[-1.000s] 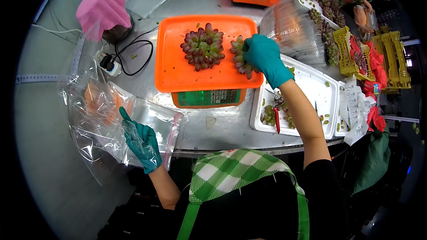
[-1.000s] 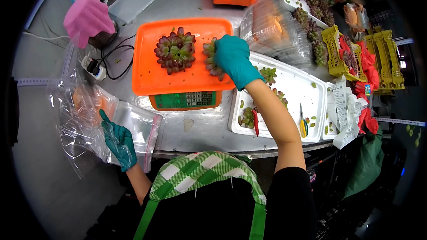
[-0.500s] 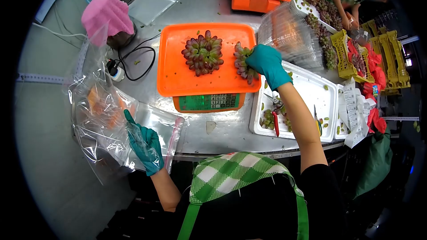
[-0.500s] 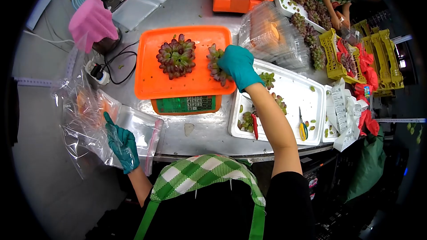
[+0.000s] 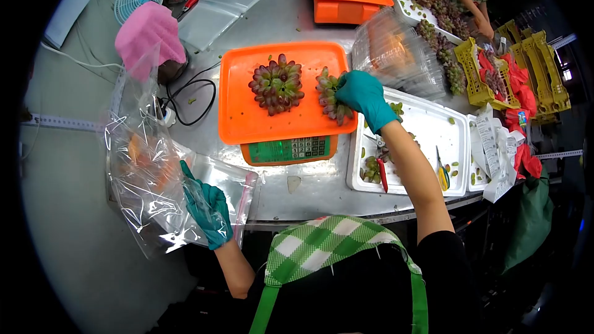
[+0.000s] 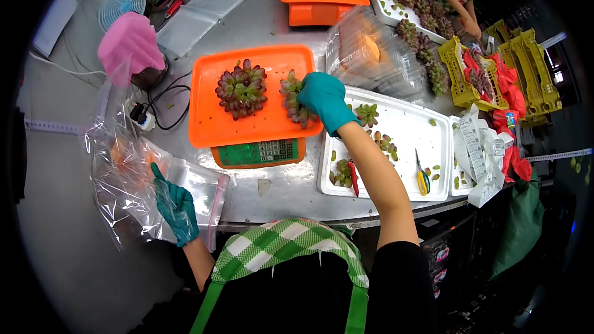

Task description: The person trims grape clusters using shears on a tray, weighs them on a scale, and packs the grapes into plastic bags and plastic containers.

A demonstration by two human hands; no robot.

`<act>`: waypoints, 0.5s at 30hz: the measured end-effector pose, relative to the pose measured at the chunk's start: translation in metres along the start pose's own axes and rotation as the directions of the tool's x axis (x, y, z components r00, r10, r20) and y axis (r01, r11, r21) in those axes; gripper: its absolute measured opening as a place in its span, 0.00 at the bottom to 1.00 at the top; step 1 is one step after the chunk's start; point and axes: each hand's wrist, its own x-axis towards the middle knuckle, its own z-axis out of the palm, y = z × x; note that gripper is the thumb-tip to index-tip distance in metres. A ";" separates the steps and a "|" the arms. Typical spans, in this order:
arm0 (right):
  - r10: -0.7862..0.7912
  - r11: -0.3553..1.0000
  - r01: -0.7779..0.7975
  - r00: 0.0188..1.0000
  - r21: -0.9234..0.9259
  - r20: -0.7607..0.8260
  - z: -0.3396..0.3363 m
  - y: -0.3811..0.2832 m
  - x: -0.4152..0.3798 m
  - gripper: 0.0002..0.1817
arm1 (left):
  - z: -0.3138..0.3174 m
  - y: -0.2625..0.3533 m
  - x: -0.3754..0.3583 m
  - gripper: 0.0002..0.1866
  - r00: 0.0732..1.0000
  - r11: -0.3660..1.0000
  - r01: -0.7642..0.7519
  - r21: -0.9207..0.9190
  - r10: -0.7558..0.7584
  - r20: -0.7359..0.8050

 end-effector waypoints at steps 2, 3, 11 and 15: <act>0.030 0.995 -0.030 1.000 0.091 0.002 -0.001 -0.001 -0.003 0.12 | 0.001 0.001 0.000 0.27 1.000 0.999 -0.009 0.046 0.009 0.000; 0.050 0.989 -0.051 0.999 0.140 0.006 0.002 0.001 -0.004 0.12 | 0.000 0.002 0.000 0.27 1.000 0.998 -0.016 0.065 0.015 0.018; -0.316 -0.138 -0.255 0.927 0.957 0.201 -0.004 0.039 -0.024 0.16 | 0.010 0.001 -0.003 0.25 0.993 0.999 0.042 -0.005 -0.042 0.113; -0.652 -0.678 -0.534 0.754 0.506 -0.079 0.008 0.022 -0.031 0.24 | 0.034 -0.037 0.002 0.23 1.000 0.999 0.028 -0.027 -0.028 0.010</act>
